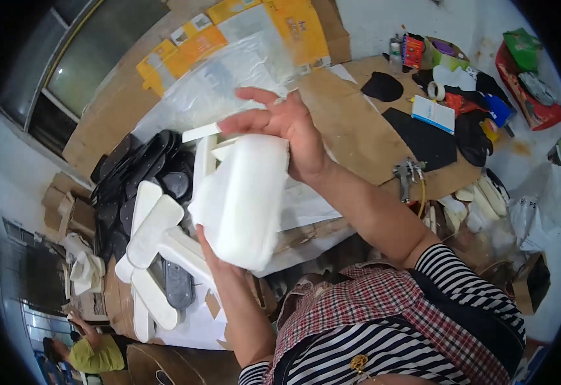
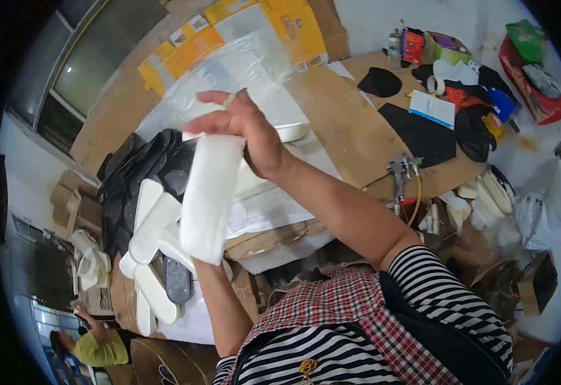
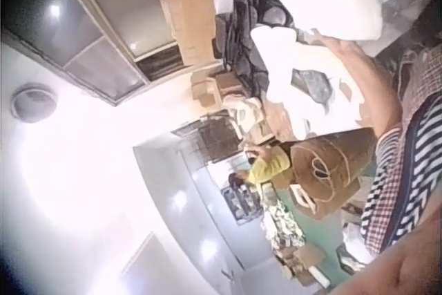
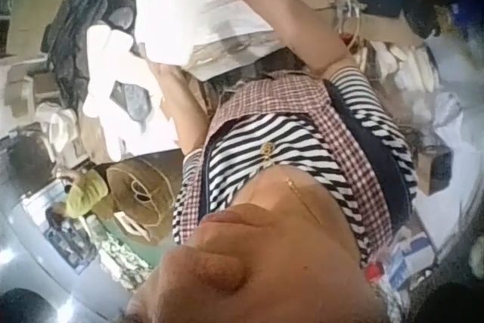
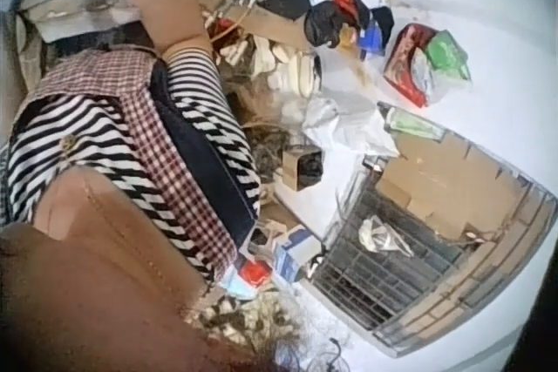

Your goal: Fitting foam pads onto plastic bases and securing them with adhesive tape.

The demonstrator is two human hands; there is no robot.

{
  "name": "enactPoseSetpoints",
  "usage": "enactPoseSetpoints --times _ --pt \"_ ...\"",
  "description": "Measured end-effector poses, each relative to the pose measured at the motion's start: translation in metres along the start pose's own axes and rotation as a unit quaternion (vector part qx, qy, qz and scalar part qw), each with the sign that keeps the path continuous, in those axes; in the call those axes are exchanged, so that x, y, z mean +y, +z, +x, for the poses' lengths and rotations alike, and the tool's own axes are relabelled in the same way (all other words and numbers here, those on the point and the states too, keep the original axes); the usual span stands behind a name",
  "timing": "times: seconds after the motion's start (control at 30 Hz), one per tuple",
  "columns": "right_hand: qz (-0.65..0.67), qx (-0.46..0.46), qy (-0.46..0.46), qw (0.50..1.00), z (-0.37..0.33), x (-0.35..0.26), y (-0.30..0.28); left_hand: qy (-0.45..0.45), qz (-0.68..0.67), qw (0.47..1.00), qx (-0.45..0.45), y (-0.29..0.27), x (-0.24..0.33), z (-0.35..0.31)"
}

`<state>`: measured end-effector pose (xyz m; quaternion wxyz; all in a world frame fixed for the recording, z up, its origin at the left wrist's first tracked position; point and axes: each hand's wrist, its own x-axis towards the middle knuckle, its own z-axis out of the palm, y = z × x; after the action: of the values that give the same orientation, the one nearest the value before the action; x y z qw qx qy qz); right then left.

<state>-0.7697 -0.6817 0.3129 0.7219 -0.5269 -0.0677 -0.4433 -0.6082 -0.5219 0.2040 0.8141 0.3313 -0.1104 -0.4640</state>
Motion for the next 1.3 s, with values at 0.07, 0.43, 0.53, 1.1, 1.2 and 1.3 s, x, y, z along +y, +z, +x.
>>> enactPoseSetpoints --times 0.07,0.43,0.53,1.1,1.2,1.3 --pt "0.034 -0.051 0.021 0.998 0.005 0.014 0.019 -0.009 -0.083 0.993 0.082 0.000 -0.003 -0.015" --pt "0.074 -0.207 0.103 0.970 -0.022 0.050 0.069 -0.101 -0.282 0.953 -0.044 -0.248 -0.046 -0.139" --pt "0.022 -0.267 0.102 0.958 -0.031 0.046 0.090 -0.010 -0.223 0.975 -0.011 -0.170 0.004 -0.068" --pt "-0.404 -0.165 -0.038 0.899 -0.094 0.033 -0.034 0.075 0.190 0.978 0.045 -0.003 -0.043 -0.127" --pt "-0.522 -0.122 -0.085 0.840 -0.112 0.039 -0.068 0.086 0.248 0.965 0.023 0.025 -0.044 -0.136" --pt "-0.564 -0.114 -0.112 0.810 -0.123 0.041 -0.085 0.134 0.474 0.860 -0.135 0.049 -0.059 -0.137"
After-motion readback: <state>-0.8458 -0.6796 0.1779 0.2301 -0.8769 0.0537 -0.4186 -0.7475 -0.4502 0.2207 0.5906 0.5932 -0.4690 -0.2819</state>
